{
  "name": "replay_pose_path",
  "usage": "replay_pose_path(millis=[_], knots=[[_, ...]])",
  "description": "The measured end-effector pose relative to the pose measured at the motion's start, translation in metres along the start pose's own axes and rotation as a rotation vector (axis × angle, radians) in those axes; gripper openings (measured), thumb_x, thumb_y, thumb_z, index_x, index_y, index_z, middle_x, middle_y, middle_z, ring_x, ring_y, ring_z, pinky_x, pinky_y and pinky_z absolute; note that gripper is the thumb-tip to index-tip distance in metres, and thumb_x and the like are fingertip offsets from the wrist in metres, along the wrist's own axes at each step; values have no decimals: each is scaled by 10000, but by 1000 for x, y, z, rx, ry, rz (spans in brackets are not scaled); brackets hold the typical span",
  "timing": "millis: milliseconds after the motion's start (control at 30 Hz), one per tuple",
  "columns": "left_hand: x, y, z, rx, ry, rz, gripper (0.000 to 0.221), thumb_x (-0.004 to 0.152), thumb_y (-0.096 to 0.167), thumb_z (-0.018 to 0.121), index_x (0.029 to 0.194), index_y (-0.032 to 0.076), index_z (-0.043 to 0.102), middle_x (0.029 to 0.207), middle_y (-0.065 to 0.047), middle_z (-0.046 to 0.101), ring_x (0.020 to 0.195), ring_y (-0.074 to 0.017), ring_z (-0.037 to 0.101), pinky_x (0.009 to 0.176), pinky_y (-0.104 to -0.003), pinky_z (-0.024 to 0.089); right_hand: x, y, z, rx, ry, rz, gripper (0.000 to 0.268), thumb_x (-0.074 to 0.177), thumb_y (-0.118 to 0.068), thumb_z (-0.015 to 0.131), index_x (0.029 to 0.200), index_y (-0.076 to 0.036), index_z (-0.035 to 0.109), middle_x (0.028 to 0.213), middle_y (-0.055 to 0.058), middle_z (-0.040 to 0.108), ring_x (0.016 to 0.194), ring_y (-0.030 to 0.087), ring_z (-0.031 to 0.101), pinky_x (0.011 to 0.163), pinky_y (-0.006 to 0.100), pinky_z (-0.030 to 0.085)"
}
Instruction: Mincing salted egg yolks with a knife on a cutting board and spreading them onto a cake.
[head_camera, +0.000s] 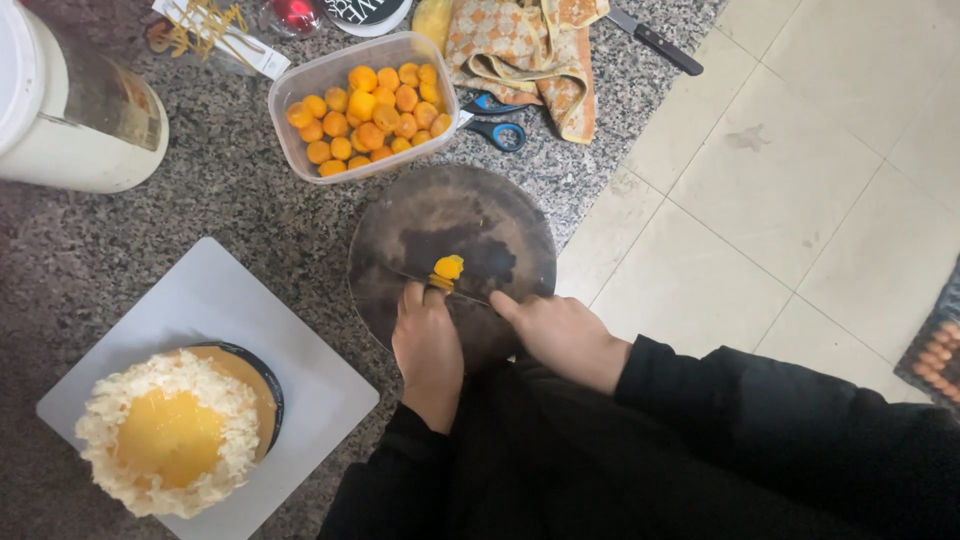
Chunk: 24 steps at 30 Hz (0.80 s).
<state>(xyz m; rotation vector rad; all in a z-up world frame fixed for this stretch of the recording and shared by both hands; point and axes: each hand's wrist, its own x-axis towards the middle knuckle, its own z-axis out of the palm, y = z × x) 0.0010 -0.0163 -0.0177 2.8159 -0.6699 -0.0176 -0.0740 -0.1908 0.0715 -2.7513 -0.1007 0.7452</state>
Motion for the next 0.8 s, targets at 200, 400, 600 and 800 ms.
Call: replay_pose_path(millis=[200, 400, 600, 800], knots=[[3, 0, -9, -47, -29, 22, 149, 1025, 182, 652, 909, 136, 732, 988, 12, 615, 935, -164, 729, 687, -241, 619, 20, 3, 17, 79, -6, 39, 542, 1003, 6, 465, 1537, -86, 450, 820, 205, 759, 707, 376, 789, 661, 516, 637], [4, 2, -22, -122, -39, 21, 129, 1015, 152, 655, 952, 94, 752, 996, -11, 645, 963, -198, 742, 702, -285, 645, 16, 2, 5, 60, 4, 31, 535, 1009, -28, 470, 1536, -115, 458, 827, 197, 768, 693, 366, 788, 655, 519, 638], [4, 3, -29, -146, -47, 1, 101, 997, 129, 673, 965, 72, 749, 974, -13, 625, 952, -217, 743, 665, -312, 642, 0, -1, -19, 4, -44, 25, 500, 1023, -53, 484, 1519, -109, 498, 807, 183, 769, 692, 368, 786, 646, 486, 636], [4, 1, -17, -91, -14, -4, 106, 1008, 154, 678, 935, 108, 738, 962, 23, 617, 935, -172, 742, 660, -252, 639, 3, 0, -22, 6, -51, 14, 501, 1035, -60, 465, 1534, -100, 477, 800, 184, 767, 682, 349, 783, 647, 480, 645]])
